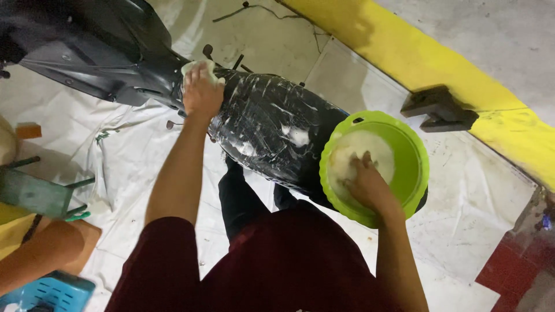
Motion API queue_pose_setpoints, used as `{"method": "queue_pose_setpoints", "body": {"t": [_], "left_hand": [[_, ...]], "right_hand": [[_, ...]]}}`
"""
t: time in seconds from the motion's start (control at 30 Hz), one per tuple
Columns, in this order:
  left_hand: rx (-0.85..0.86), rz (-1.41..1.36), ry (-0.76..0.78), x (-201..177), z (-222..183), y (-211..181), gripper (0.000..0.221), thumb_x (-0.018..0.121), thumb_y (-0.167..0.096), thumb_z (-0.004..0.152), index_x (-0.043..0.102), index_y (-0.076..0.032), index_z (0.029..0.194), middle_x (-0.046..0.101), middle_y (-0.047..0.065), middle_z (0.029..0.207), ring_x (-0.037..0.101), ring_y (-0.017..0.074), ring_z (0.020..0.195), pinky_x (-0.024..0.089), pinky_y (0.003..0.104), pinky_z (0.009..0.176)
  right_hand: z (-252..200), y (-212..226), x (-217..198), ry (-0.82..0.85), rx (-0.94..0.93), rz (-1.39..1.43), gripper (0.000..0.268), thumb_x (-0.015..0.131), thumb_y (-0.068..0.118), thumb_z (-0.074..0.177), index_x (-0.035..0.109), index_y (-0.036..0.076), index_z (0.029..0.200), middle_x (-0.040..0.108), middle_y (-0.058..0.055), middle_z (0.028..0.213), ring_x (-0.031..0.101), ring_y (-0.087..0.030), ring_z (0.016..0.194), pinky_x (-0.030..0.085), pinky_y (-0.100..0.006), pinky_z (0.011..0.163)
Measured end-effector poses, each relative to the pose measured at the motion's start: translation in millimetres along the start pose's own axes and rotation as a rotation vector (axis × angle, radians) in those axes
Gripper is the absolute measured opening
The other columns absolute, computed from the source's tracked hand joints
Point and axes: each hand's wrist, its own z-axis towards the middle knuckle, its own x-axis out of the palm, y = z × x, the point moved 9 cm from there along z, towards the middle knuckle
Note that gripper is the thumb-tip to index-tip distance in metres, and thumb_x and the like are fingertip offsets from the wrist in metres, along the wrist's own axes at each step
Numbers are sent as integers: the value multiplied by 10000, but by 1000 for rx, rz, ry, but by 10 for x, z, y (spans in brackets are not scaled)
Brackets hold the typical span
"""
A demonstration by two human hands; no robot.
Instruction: The person scrubs the seat of a black motorcycle with a soapy cloth, repeatedly dipping the cloth into a green bucket of soapy water to maintain lather. The person focuses on cleaning the seat area thoroughly, moving the cloth back and forth across the surface.
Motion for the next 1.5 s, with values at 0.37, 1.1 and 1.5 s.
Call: {"method": "queue_pose_setpoints", "body": {"t": [0.37, 1.1, 1.5], "left_hand": [[-373, -906, -703, 909, -1324, 197, 807, 565, -296, 1050, 121, 72, 1615, 122, 328, 1677, 200, 464, 1549, 208, 472, 1260], [-446, -1306, -753, 1547, -871, 843, 615, 370, -216, 1089, 201, 8, 1636, 414, 276, 1594, 532, 351, 1385, 424, 424, 1184], [-483, -1042, -733, 1455, -2567, -748, 716, 320, -324, 1089, 89, 106, 1614, 104, 323, 1702, 98, 468, 1598, 77, 484, 1302]], "right_hand": [[57, 22, 48, -61, -163, -114, 786, 706, 356, 854, 425, -7, 1491, 310, -511, 1459, 449, -619, 1306, 376, -539, 1147], [30, -85, 317, -32, -300, -268, 803, 655, 330, 870, 364, -99, 1483, 387, -489, 1399, 387, -662, 1330, 387, -590, 1110], [239, -203, 463, 10, -255, -296, 735, 651, 279, 880, 394, -98, 1456, 457, -440, 1407, 395, -691, 1332, 389, -591, 1154]]}}
